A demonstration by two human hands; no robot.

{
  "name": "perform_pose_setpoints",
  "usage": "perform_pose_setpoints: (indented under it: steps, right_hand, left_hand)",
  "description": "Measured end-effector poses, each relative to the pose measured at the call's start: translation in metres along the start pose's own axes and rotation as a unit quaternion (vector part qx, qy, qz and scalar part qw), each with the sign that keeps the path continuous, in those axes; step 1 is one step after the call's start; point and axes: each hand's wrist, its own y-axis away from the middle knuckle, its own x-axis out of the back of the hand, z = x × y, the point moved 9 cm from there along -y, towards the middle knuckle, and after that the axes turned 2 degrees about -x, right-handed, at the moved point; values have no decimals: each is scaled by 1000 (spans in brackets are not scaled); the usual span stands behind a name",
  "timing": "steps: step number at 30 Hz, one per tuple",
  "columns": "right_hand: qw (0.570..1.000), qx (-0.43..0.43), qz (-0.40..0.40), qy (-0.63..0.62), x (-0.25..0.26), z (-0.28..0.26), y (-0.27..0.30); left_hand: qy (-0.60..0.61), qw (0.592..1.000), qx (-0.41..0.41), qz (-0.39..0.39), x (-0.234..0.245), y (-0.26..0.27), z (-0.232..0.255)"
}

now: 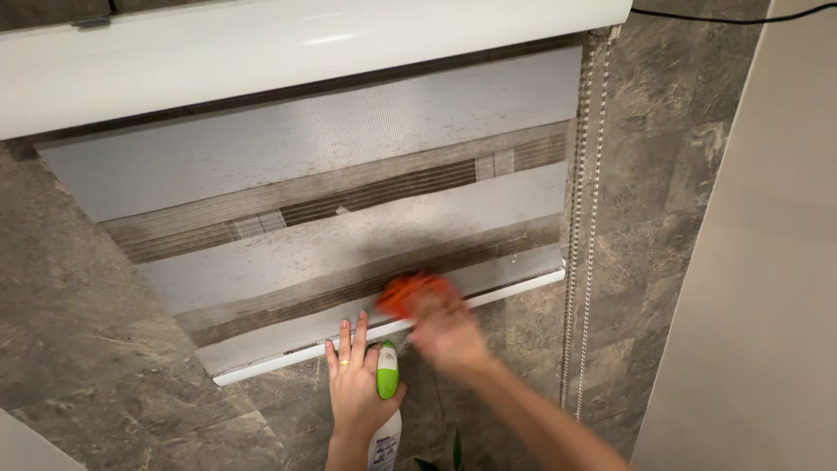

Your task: The person wipes the frame and glass of a small interior window with a cloth and then uses a chain to lower and wipe a window blind.

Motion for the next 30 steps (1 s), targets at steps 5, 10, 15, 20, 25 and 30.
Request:
perform_pose_setpoints:
  steps: [5,10,15,20,25,30]
  right_hand:
    - [963,-220,153,-9,61,153,49]
    - [969,-175,164,51,24,105,47]
    - [998,-24,-54,0,-9,-15,20]
    - [901,-260,95,-335,25,127,55]
    - [836,-346,323,-276,7,214,163]
    - [434,-302,372,-763,-74,203,206]
  left_hand:
    - [-9,1000,5,-13,2,1,-1]
    - [-4,1000,-1,-10,5,1,2]
    - [-21,1000,12,-11,2,-1,1]
    - [-23,999,1,32,6,8,4]
    - [134,979,125,87,-25,48,-16]
    - [455,867,148,136,-63,58,-43]
